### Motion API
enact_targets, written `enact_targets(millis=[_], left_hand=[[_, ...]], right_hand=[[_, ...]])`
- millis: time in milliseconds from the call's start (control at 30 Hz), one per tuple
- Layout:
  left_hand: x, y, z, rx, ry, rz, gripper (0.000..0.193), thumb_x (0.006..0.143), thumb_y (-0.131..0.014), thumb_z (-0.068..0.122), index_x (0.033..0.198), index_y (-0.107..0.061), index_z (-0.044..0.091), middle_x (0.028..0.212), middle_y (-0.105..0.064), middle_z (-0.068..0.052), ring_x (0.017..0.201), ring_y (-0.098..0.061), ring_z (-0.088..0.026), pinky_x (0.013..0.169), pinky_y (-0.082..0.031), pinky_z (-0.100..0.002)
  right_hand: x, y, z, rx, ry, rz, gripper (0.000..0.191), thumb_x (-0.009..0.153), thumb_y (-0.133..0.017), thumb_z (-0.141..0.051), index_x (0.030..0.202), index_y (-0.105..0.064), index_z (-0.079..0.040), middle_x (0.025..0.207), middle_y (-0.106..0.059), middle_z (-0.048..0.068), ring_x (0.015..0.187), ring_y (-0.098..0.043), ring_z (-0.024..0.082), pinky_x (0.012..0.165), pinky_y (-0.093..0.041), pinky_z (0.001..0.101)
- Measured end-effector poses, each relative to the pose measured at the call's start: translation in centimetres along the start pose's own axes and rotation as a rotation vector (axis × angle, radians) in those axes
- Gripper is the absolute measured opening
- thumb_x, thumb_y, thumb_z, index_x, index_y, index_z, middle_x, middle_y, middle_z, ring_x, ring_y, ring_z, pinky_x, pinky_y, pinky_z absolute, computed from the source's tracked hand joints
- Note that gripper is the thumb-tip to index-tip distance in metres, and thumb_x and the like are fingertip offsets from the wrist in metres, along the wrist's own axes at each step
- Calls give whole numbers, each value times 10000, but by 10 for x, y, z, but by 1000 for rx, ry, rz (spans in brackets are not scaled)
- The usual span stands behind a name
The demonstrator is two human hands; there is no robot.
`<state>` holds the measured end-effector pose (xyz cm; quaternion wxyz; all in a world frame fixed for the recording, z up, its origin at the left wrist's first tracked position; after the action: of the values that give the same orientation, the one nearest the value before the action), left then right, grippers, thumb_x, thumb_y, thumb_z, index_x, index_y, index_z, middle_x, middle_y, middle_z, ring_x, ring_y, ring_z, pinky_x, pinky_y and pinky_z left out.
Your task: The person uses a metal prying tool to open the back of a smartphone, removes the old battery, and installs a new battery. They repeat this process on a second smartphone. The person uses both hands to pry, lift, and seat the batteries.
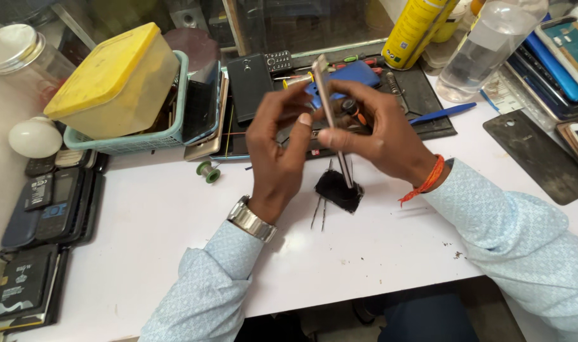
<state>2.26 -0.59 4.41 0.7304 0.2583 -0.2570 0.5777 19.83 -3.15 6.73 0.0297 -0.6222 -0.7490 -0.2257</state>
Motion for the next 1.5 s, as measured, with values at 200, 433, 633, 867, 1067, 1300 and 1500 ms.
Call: enact_targets(millis=[200, 433, 633, 867, 1067, 1300, 1500], left_hand=[[4, 5, -3, -67, -38, -60, 574, 1005, -676, 236, 1519, -511, 43, 1457, -583, -127, 1376, -600, -250, 1216, -521, -413], [5, 4, -3, -156, -69, -119, 621, 992, -667, 203, 1542, -424, 50, 1506, -554, -183, 1442, -560, -289, 1299, -433, -420], [3, 0, -7, -288, 36, -128, 720, 943, -632, 190, 1593, -356, 50, 1516, -573, -185, 1415, -607, -278, 1264, -494, -440], [7, 2, -10, -317, 92, -134, 699, 891, -625, 100, 1548, -398, 21, 1445, -619, -182, 1341, -651, -253, 1201, -548, -422], [11, 2, -12, -239, 30, -153, 747, 847, -635, 85, 1558, -417, 12, 1440, -610, -169, 1323, -657, -246, 1199, -550, -407], [11, 2, -19, -223, 67, -174, 760, 858, -614, 77, 1585, -402, 15, 1458, -619, -198, 1337, -659, -265, 1220, -524, -418], [13, 2, -26, -202, 48, -189, 745, 867, -592, 62, 1589, -407, 25, 1487, -605, -215, 1369, -643, -284, 1240, -502, -427]], right_hand=[[-3, 1, 1, -101, 20, 21, 875, 791, -813, -382, 1483, -517, 64, 1092, -679, 119, 897, -690, 142, 774, -596, 251], [-7, 1, -9, -137, 106, 51, 887, 800, -828, -345, 1493, -475, 82, 1224, -670, 139, 1050, -692, 153, 904, -589, 266], [-7, -1, -12, -172, 121, 32, 886, 776, -849, -294, 1497, -478, 64, 1232, -700, 153, 1066, -705, 156, 943, -584, 280], [-5, -1, -9, -231, 131, 21, 890, 754, -870, -255, 1493, -483, 56, 1210, -713, 134, 1056, -704, 144, 946, -573, 279], [-3, 2, -6, -280, 97, 19, 889, 728, -868, -244, 1479, -499, 56, 1159, -733, 127, 995, -705, 138, 902, -576, 271], [-3, 5, -7, -320, 121, -1, 889, 738, -855, -255, 1475, -481, 73, 1163, -726, 132, 1008, -719, 150, 912, -578, 277], [-2, 7, -7, -361, 137, -21, 886, 733, -868, -267, 1465, -498, 70, 1146, -729, 132, 985, -726, 157, 896, -584, 282]])
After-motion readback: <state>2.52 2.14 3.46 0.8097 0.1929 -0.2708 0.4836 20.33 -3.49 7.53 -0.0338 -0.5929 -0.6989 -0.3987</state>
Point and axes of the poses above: each hand's wrist, its own x-axis towards the middle knuckle, its own y-axis out of the back of the hand, z = x × y, the point moved 3 cm from there along x, towards the middle knuckle
